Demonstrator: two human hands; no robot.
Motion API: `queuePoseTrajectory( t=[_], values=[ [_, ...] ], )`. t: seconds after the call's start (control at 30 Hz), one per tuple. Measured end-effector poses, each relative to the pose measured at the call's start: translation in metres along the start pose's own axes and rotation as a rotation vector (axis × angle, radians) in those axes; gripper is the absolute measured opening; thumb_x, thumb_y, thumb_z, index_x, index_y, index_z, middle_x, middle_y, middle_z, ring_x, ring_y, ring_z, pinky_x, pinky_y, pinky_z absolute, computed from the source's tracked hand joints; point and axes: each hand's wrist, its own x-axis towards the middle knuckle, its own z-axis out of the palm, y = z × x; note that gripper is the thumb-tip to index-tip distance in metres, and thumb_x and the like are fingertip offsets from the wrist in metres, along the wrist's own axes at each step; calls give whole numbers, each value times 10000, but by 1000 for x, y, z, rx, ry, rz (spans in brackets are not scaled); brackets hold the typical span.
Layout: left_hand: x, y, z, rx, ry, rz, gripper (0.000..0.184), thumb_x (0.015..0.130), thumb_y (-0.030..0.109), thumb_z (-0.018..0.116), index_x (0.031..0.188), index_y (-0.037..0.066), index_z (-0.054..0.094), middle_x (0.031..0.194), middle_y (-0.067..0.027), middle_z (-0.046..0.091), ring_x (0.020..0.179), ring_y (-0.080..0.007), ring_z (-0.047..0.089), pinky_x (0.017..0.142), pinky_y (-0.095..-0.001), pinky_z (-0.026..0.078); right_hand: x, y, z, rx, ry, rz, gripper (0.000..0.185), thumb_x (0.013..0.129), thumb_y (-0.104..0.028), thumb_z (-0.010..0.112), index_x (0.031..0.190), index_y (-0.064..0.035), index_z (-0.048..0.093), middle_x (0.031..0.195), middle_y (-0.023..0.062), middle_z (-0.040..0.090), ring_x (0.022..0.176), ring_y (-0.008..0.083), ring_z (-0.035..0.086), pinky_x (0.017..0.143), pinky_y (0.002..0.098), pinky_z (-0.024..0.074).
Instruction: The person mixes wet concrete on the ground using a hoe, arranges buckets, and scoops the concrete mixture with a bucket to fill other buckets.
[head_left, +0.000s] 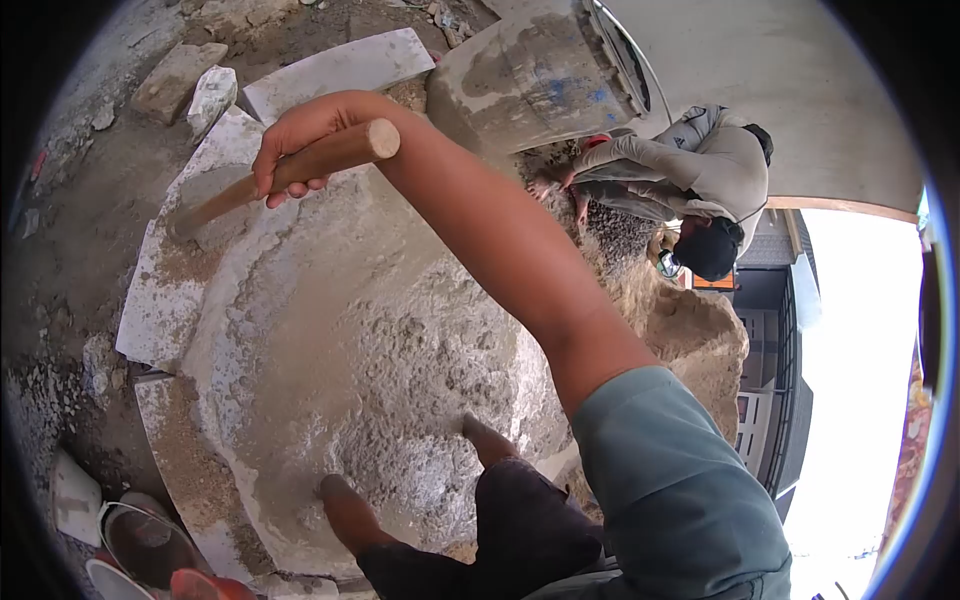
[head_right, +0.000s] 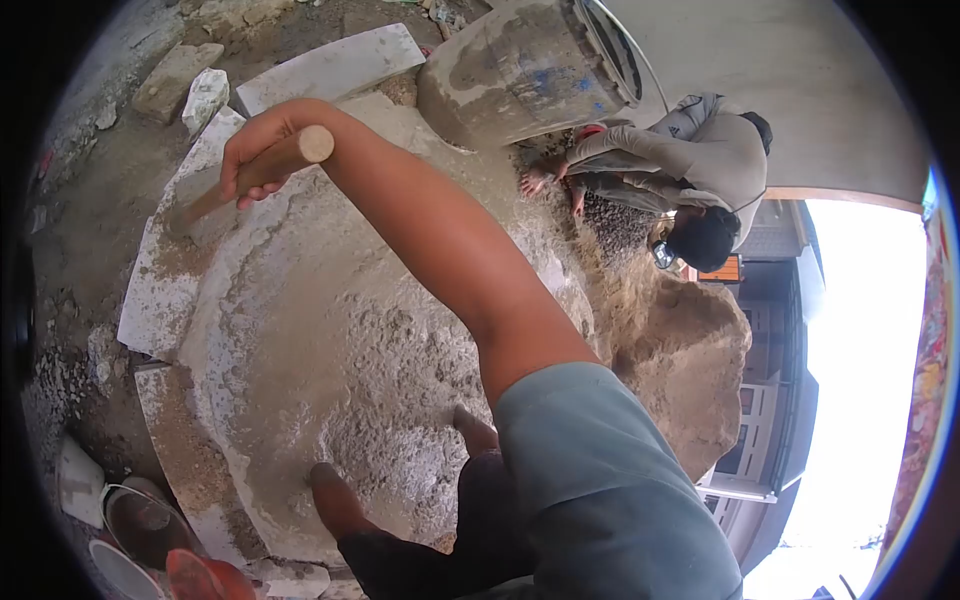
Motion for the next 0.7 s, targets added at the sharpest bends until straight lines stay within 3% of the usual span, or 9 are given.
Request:
queuePoseTrajectory(
  t=[0.07, 0.23, 0.37, 0.4, 0.47, 0.53, 0.6, 0.67, 0.7],
  values=[
    [-24, 22, -5, -126, 22, -55, 359, 911, 270, 494, 1056, -46, 585, 1021, -134, 601, 924, -244, 586, 820, -387, 473, 15, -4, 6, 18, 1, 171, 276, 838, -190, 635, 1033, 5, 625, 824, 23, 662, 560, 57, 535, 467, 211, 430],
    [-47, 37, 67, -434, 110, -111, 316, 914, 214, 476, 1079, -37, 574, 1070, -111, 581, 980, -228, 569, 865, -365, 461, 12, -26, 28, -51, 93, 185, 657, 761, -163, 627, 1350, 65, 447, 835, 17, 648, 469, 43, 541, 354, 158, 427],
    [-15, 64, 160, -595, 54, -104, 225, 903, 146, 478, 1028, -23, 560, 1019, -111, 604, 917, -214, 604, 835, -355, 487, 23, -2, 12, 110, 101, 143, 690, 744, -124, 612, 1388, 24, 413, 857, 65, 645, 414, 80, 527, 318, 193, 424],
    [-15, 84, 182, -647, 70, -64, 189, 899, 138, 483, 1002, -3, 556, 992, -100, 607, 890, -200, 601, 792, -348, 488, 20, -16, 21, 67, 128, 189, 700, 742, -119, 605, 1398, 15, 403, 859, 75, 642, 409, 85, 524, 316, 196, 423],
    [31, 53, 212, -776, 71, 105, 141, 896, 138, 490, 951, 18, 538, 919, -78, 596, 842, -187, 592, 721, -347, 486, 22, -25, 35, 30, 130, 234, 717, 732, -113, 592, 1410, 1, 389, 863, 87, 636, 401, 90, 515, 312, 199, 418],
    [69, 21, 231, -620, 183, 16, 114, 900, 146, 495, 899, 33, 511, 850, -66, 567, 761, -177, 580, 636, -360, 469, 25, -17, 25, 42, 106, 226, 731, 717, -111, 578, 1415, -8, 384, 866, 90, 629, 394, 91, 501, 310, 196, 412],
    [77, 15, 241, -734, 59, -127, 112, 899, 139, 509, 869, 33, 486, 812, -68, 545, 700, -186, 576, 636, -395, 511, 26, -19, 30, 30, 124, 220, 745, 704, -119, 572, 1418, -16, 384, 871, 82, 623, 385, 89, 485, 309, 194, 409],
    [107, -49, 243, -426, -130, -469, 219, 951, 158, 473, 1091, -5, 517, 962, -119, 608, 872, -258, 650, 766, -415, 578, 24, -19, 33, 10, 134, 198, 746, 700, -136, 581, 1411, -10, 395, 875, 81, 620, 394, 86, 488, 319, 189, 407],
    [111, -56, 239, -343, -194, -549, 219, 949, 159, 481, 1088, -5, 518, 962, -123, 609, 857, -264, 654, 764, -415, 581, 24, -18, 32, -5, 131, 176, 741, 701, -150, 594, 1402, 0, 406, 877, 84, 621, 407, 83, 498, 329, 186, 407]
  ],
)
